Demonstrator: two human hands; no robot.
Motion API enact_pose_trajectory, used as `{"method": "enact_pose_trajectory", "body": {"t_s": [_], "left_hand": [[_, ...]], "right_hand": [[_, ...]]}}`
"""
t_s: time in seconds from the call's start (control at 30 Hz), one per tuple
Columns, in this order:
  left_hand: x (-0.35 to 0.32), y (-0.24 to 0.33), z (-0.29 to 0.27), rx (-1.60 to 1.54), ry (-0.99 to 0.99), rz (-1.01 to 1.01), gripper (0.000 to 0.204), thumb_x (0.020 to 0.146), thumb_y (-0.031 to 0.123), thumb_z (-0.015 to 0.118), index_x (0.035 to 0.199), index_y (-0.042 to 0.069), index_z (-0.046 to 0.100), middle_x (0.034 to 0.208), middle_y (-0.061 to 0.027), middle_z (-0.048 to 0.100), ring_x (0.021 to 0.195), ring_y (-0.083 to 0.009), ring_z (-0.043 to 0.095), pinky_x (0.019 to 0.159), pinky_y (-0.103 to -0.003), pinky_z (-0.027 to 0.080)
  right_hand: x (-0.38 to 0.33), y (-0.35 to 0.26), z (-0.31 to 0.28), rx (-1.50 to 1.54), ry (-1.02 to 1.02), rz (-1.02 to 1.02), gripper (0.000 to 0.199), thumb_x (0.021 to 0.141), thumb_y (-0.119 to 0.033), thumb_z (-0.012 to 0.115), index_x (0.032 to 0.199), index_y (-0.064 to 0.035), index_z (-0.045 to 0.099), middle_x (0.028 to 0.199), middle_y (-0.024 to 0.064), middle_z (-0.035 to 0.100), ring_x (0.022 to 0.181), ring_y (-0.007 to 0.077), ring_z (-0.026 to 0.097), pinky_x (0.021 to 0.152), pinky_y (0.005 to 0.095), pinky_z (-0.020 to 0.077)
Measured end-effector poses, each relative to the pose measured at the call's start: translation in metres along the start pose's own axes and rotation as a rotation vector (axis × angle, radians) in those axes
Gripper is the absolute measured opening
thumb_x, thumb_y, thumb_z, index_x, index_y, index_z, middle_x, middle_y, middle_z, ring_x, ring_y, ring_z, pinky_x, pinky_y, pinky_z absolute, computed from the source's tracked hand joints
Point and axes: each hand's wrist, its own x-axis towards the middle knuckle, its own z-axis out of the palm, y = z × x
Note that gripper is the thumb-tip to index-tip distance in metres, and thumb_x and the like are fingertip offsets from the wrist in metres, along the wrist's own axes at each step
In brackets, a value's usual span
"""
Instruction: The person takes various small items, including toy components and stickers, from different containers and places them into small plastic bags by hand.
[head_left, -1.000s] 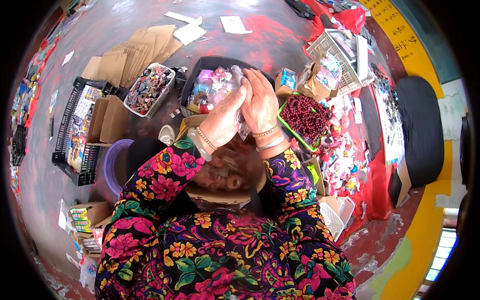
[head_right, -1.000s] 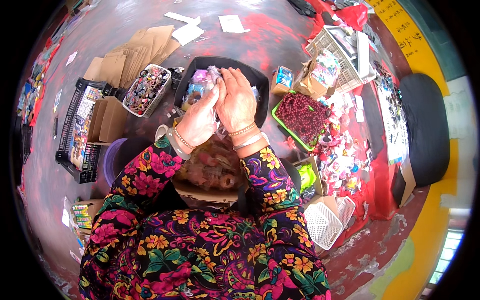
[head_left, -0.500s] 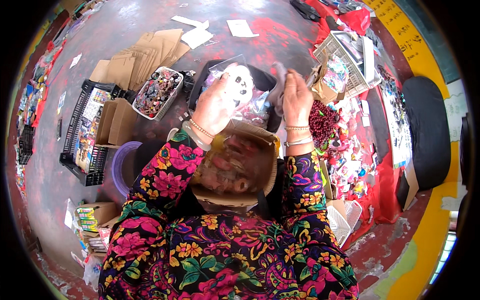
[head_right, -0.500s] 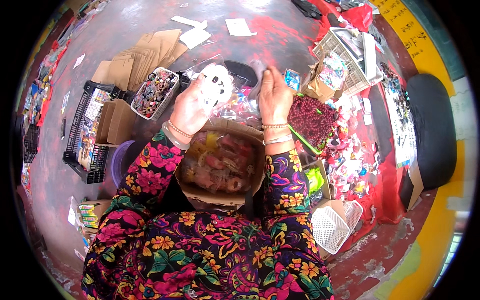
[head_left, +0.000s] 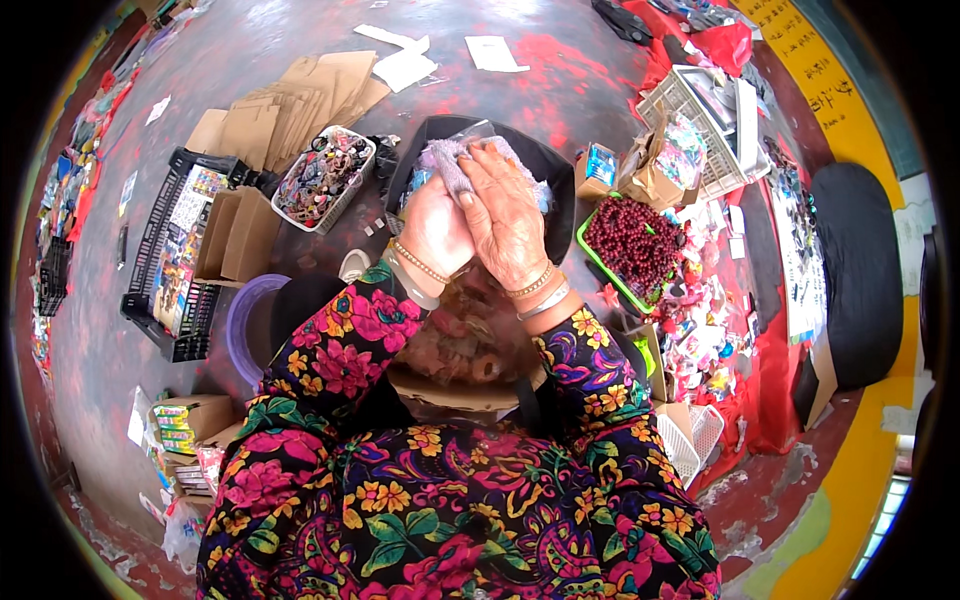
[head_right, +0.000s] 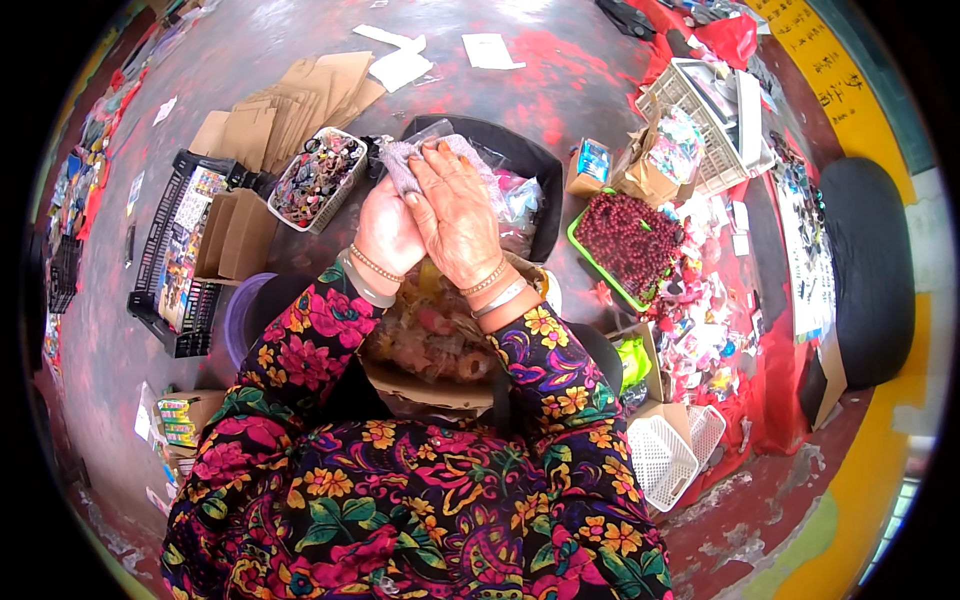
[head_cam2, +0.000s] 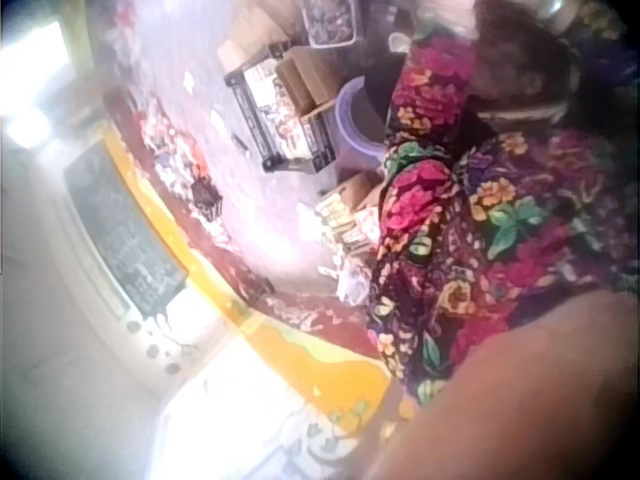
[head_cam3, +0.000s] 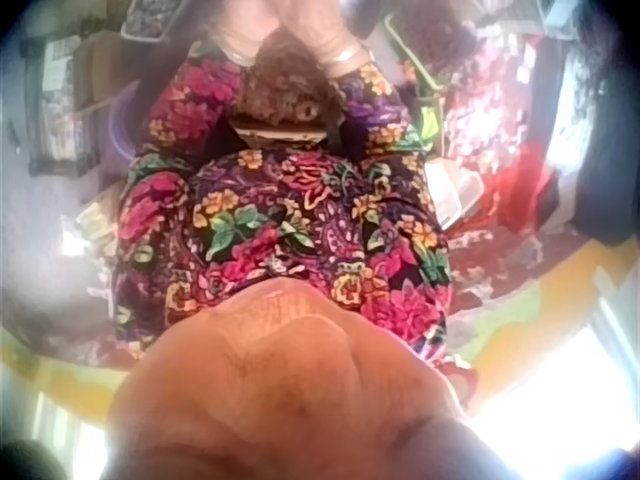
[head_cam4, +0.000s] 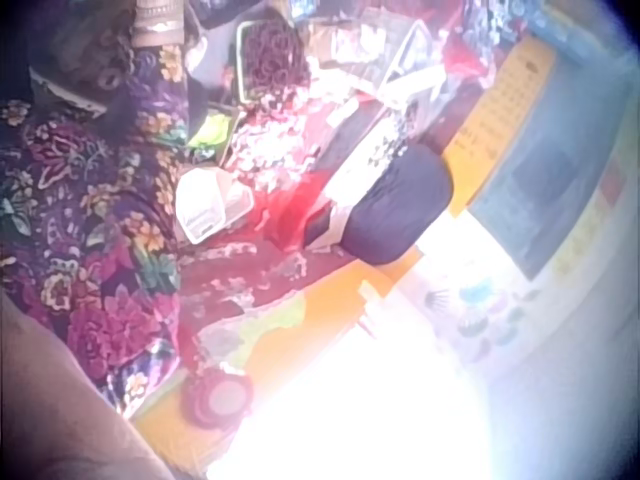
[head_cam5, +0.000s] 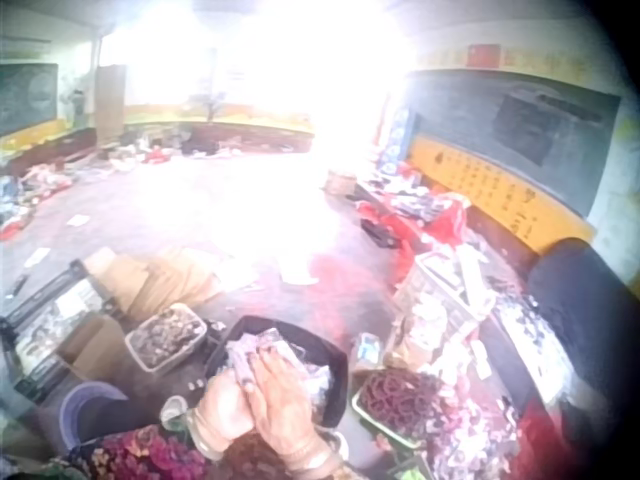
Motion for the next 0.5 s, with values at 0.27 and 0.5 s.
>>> {"method": "enact_pose_trajectory", "body": {"t_s": [0.27, 0.5], "left_hand": [[0.001, 0.026, 0.023, 0.118, 0.204, 0.188, 0.042, 0.096, 0.032, 0.029, 0.119, 0.001, 0.046, 0.114, -0.0143, 0.055, 0.104, -0.0281, 0.054, 0.095, -0.041, 0.04], [0.0, 0.053, 0.042, 0.243, 0.186, 0.298, 0.049, 0.095, 0.037, 0.029, 0.125, 0.0, 0.041, 0.125, -0.0157, 0.049, 0.116, -0.0314, 0.046, 0.1, -0.046, 0.033]], "right_hand": [[-0.008, -0.01, 0.003, 0.249, 0.006, 0.016, 0.025, 0.082, -0.005, 0.055, 0.107, -0.0035, 0.06, 0.118, 0.016, 0.055, 0.118, 0.033, 0.046, 0.099, 0.0404, 0.0343], [-0.021, -0.006, 0.008, 0.308, 0.05, 0.388, 0.016, 0.087, -0.01, 0.052, 0.096, -0.001, 0.062, 0.087, 0.0134, 0.063, 0.078, 0.0278, 0.062, 0.072, 0.0314, 0.0473]]}}
